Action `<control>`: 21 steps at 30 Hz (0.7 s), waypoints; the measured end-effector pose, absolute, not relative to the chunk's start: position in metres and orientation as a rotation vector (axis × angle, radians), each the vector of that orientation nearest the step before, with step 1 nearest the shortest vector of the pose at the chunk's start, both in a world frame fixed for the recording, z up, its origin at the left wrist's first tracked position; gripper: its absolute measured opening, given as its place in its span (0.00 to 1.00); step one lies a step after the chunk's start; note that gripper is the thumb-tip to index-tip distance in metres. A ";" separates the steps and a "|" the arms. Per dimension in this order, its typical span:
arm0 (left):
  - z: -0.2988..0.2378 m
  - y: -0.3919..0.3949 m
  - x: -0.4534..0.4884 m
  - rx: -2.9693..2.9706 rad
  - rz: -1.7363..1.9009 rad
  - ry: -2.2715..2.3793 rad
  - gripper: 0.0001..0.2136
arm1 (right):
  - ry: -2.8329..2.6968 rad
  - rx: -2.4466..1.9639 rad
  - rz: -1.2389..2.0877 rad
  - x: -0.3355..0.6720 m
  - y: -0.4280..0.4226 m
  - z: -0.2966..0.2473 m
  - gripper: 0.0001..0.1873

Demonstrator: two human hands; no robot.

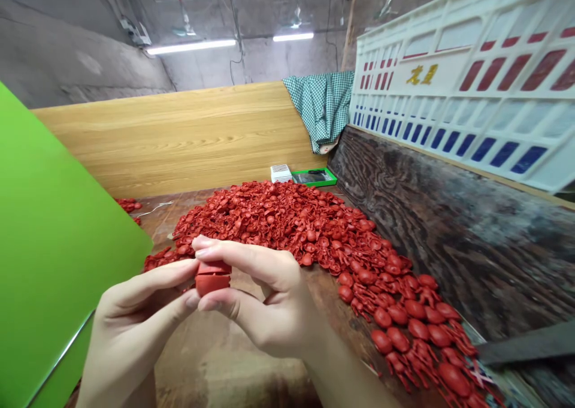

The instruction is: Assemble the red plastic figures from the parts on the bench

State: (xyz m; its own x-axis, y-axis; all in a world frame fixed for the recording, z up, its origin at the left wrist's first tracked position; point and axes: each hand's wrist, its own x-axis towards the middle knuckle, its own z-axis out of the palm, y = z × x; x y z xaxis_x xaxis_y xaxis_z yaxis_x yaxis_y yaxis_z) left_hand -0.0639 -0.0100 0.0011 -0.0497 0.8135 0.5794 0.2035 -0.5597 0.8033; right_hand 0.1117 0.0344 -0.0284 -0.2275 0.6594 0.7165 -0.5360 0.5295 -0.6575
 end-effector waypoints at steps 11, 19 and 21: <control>-0.001 -0.008 -0.061 1.708 1.693 1.058 0.16 | -1.392 -0.133 1.086 0.110 0.029 -0.022 0.17; -0.005 -0.008 -0.063 1.690 1.665 1.083 0.15 | -1.409 -0.242 1.055 0.105 0.025 -0.025 0.15; -0.005 -0.009 -0.063 1.696 1.636 1.099 0.15 | -1.417 -0.234 1.073 0.104 0.027 -0.027 0.17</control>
State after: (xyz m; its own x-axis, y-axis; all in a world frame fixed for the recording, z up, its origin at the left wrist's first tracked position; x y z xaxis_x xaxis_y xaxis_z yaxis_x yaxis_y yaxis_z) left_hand -0.0629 -0.0094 -0.0053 -0.0668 0.8362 0.5443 0.1875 -0.5253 0.8300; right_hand 0.1044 0.0269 -0.0273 -0.1992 0.7097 0.6757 -0.4576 0.5424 -0.7046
